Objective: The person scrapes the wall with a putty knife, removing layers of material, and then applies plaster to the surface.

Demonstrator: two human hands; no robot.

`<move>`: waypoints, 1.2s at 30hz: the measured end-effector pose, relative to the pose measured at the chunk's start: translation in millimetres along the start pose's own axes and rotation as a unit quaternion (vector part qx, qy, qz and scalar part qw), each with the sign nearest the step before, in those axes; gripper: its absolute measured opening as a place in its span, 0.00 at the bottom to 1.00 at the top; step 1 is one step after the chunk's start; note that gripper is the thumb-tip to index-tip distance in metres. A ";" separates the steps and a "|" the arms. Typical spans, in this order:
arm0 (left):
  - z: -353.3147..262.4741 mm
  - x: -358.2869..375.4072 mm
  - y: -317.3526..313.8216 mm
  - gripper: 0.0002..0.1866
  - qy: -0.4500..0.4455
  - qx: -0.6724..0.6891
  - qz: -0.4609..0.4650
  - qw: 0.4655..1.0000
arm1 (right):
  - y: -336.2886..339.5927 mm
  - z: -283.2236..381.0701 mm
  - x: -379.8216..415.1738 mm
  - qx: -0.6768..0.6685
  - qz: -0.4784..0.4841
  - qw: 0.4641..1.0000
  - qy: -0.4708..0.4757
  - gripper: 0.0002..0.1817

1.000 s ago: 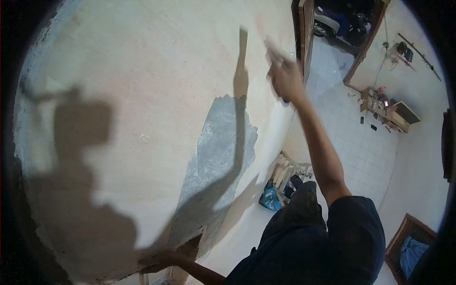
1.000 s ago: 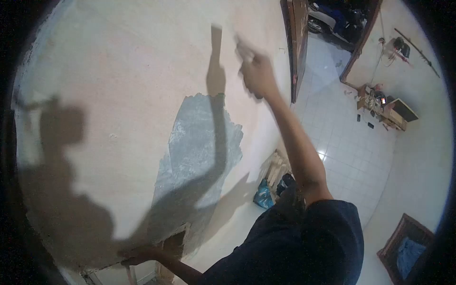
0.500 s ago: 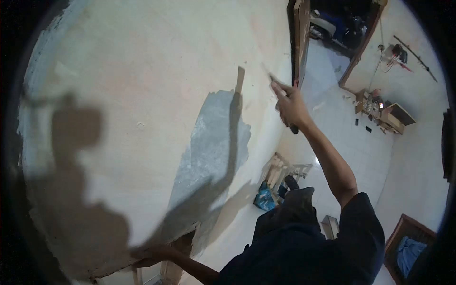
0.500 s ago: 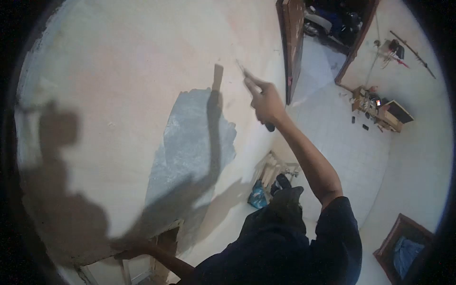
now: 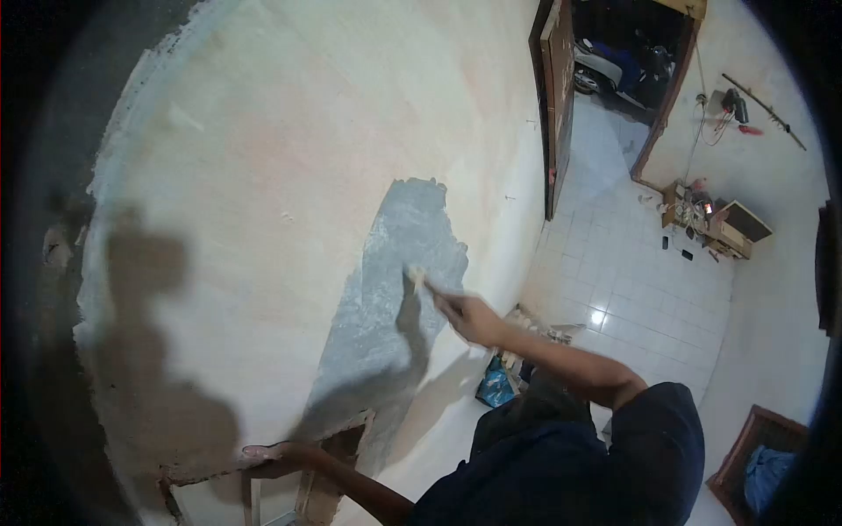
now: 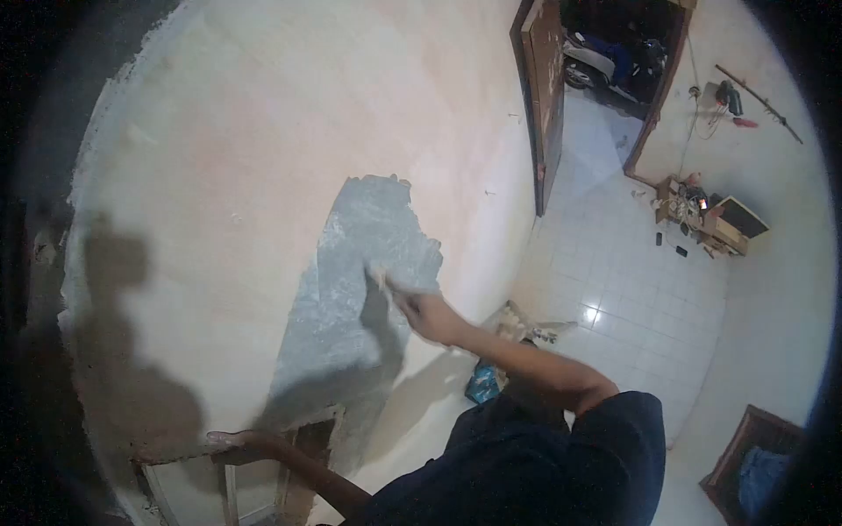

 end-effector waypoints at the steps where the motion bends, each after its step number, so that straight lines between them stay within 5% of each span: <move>1: -0.7 0.6 -0.7 0.32 0.000 0.003 -0.003 1.000 | -5.0 4.4 13.7 -0.014 0.056 0.998 -0.008 0.22; 4: 6.2 1.1 -2.2 0.28 0.028 0.074 -0.004 0.997 | 10.3 12.3 1.2 -0.021 -0.030 0.999 0.012 0.22; 6: 12.8 -0.7 1.7 0.39 0.060 0.003 0.022 0.998 | 66.0 -3.3 -86.0 0.130 -0.159 0.979 0.015 0.20; 7: 6.1 1.6 3.7 0.39 0.061 0.001 0.019 0.998 | 103.6 41.7 -99.3 0.005 -0.192 0.979 -0.068 0.21; 8: -7.1 5.9 3.8 0.39 0.060 0.035 0.031 0.997 | 142.9 20.2 -150.2 0.056 -0.332 0.940 0.065 0.21; 9: -14.4 6.9 3.3 0.39 0.060 0.069 0.041 0.995 | 165.5 65.4 -148.1 -0.019 -0.415 0.897 0.148 0.21; 10: -13.1 5.1 2.4 0.39 0.059 0.070 0.036 0.995 | 187.2 100.8 -130.9 -0.116 -0.392 0.901 0.144 0.21; 15: -5.9 7.8 1.3 0.40 0.041 0.016 0.022 0.999 | 219.5 143.2 -113.0 -0.127 -0.402 0.878 0.228 0.20; 17: -12.7 7.9 3.4 0.41 0.056 0.007 0.022 0.998 | 196.1 133.1 -107.4 -0.078 -0.397 0.906 0.126 0.18; 19: -16.6 8.1 3.2 0.41 0.068 0.001 0.027 0.997 | 158.8 58.5 -118.8 0.048 -0.296 0.947 0.117 0.21; 20: -14.7 7.6 3.1 0.38 0.071 0.033 0.031 0.996 | 123.5 32.5 -105.0 0.071 -0.141 0.981 -0.110 0.21; 21: -12.7 6.9 2.3 0.35 0.073 0.065 0.032 0.995 | 79.1 -7.4 -80.6 0.111 -0.124 0.985 0.035 0.19; 22: -9.8 7.0 1.1 0.35 0.072 0.067 0.032 0.995 | 43.2 -18.2 -44.7 0.138 -0.037 0.989 0.024 0.20; 23: -7.3 7.0 1.8 0.35 0.059 0.048 0.025 0.997 | 15.6 -3.2 -2.5 0.013 0.001 1.000 0.017 0.20; 25: 0.1 6.4 -1.1 0.35 0.044 0.027 0.014 0.999 | -6.0 -16.4 19.4 0.029 -0.006 0.998 0.050 0.20; 28: 7.0 6.0 4.4 0.35 0.058 0.008 0.017 0.998 | 74.7 29.4 -70.9 0.014 -0.143 0.984 -0.107 0.21; 29: -12.0 8.5 1.3 0.35 0.056 0.041 0.003 0.998 | 106.5 18.9 -117.3 -0.003 -0.298 0.954 0.032 0.21; 30: -23.1 8.9 -1.4 0.35 0.052 0.076 -0.013 0.996 | 150.4 -2.8 -168.9 0.018 -0.347 0.936 0.058 0.20; 31: -16.3 8.3 -0.9 0.35 0.051 0.080 -0.015 0.995 | 165.6 58.2 -152.0 -0.118 -0.376 0.914 0.098 0.21; 36: -16.4 5.8 1.8 0.38 0.098 0.042 0.017 0.994 | 204.5 90.2 -149.5 -0.171 -0.376 0.898 0.149 0.24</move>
Point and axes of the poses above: each hand's wrist, its own x-axis away from the middle knuckle, its own y-axis out of the back of the hand, z = x × y, the point moved 1 cm from there along -x, towards the middle knuckle, and after that the axes turned 3 degrees about z, right-handed, at the moved point
